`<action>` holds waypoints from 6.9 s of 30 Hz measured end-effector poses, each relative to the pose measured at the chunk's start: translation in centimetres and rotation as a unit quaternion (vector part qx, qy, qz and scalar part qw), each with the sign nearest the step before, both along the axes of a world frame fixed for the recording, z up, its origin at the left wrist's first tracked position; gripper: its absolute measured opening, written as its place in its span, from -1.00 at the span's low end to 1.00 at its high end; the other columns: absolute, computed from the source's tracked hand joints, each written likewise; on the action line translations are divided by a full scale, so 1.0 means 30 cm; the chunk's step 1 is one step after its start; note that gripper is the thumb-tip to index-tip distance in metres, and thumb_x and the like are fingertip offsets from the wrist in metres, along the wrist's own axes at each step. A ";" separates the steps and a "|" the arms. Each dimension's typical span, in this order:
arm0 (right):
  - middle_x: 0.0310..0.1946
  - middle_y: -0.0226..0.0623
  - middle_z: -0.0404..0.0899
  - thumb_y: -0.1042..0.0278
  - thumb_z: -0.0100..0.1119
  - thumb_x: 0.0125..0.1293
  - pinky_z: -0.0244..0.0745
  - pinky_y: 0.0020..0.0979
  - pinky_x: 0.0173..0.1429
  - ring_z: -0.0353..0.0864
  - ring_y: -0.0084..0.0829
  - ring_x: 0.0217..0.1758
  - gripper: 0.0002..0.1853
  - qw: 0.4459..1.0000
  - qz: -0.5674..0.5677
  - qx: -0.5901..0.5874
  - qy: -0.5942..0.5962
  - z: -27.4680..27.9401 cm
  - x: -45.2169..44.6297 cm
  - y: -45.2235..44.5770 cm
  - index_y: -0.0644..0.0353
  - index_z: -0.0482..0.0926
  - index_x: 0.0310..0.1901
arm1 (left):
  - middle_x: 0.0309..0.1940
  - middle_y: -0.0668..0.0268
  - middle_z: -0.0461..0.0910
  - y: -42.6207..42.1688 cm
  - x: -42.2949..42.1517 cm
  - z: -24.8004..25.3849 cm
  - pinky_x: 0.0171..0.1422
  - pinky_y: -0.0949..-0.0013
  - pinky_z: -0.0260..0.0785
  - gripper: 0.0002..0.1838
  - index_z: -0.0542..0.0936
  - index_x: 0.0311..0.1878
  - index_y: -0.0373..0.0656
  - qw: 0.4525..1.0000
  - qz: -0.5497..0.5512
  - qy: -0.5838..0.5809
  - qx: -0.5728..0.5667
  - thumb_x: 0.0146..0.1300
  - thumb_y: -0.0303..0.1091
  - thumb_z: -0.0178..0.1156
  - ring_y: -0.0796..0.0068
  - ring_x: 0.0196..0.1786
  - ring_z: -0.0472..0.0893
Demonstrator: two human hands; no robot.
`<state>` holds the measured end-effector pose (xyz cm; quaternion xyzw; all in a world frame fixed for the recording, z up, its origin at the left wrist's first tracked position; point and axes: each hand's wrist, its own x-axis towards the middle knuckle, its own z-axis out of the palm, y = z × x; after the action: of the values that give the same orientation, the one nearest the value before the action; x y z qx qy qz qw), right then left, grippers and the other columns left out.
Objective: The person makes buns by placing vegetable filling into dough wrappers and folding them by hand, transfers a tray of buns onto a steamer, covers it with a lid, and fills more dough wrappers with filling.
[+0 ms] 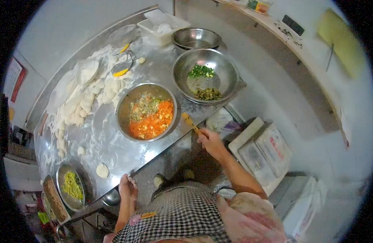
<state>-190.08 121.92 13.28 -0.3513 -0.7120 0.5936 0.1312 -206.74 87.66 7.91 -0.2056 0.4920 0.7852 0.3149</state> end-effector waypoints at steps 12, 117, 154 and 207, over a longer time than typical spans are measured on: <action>-0.47 -0.44 0.50 0.42 -0.03 0.29 0.25 -0.63 -0.53 0.32 -0.73 -0.58 -0.74 0.999 0.033 -0.009 -0.007 0.068 -0.004 0.024 0.28 0.49 -0.03 | -0.34 0.26 0.52 -0.164 -0.414 0.042 -0.11 0.41 0.32 -0.69 0.52 -0.22 -0.28 0.838 0.185 0.381 -0.345 0.33 -0.20 -0.05 0.48 -0.26 0.46; -0.46 -0.38 0.50 0.35 0.17 0.15 0.37 -0.49 -0.32 0.45 -0.56 -0.39 -0.71 0.764 0.605 0.216 0.051 0.244 -0.694 -0.915 0.31 0.55 -0.12 | -0.19 0.36 0.47 -0.327 -0.069 0.036 -0.09 0.41 0.37 -0.54 0.42 0.01 -0.18 0.837 -0.155 0.515 0.103 0.01 -0.41 0.31 0.52 -0.13 0.44; -0.51 -0.17 0.47 0.20 0.24 0.11 0.37 -0.36 -0.29 0.46 -0.30 -0.43 -0.75 0.685 0.678 0.267 0.000 0.194 -0.717 -1.220 0.26 0.58 -0.43 | 0.06 0.21 0.43 -0.632 -0.042 0.046 0.26 0.41 0.14 -0.49 0.37 0.17 -0.22 0.900 -0.258 0.351 -0.021 0.31 -0.03 0.02 0.47 0.12 0.35; -0.41 -0.13 0.49 0.33 0.20 0.04 0.42 -0.28 -0.22 0.51 -0.15 -0.31 -0.86 0.624 0.713 0.313 0.069 0.142 -0.676 -1.225 0.21 0.56 -0.41 | 0.03 0.11 0.46 -0.640 -0.009 -0.005 0.19 0.34 0.22 -0.38 0.34 0.20 -0.22 0.865 -0.283 0.388 -0.145 0.27 0.11 -0.01 0.30 0.10 0.41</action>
<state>-210.38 85.17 17.53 0.3702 -0.8715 0.2649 -0.1824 -207.01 68.48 7.77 0.2204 0.7199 0.5987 0.2734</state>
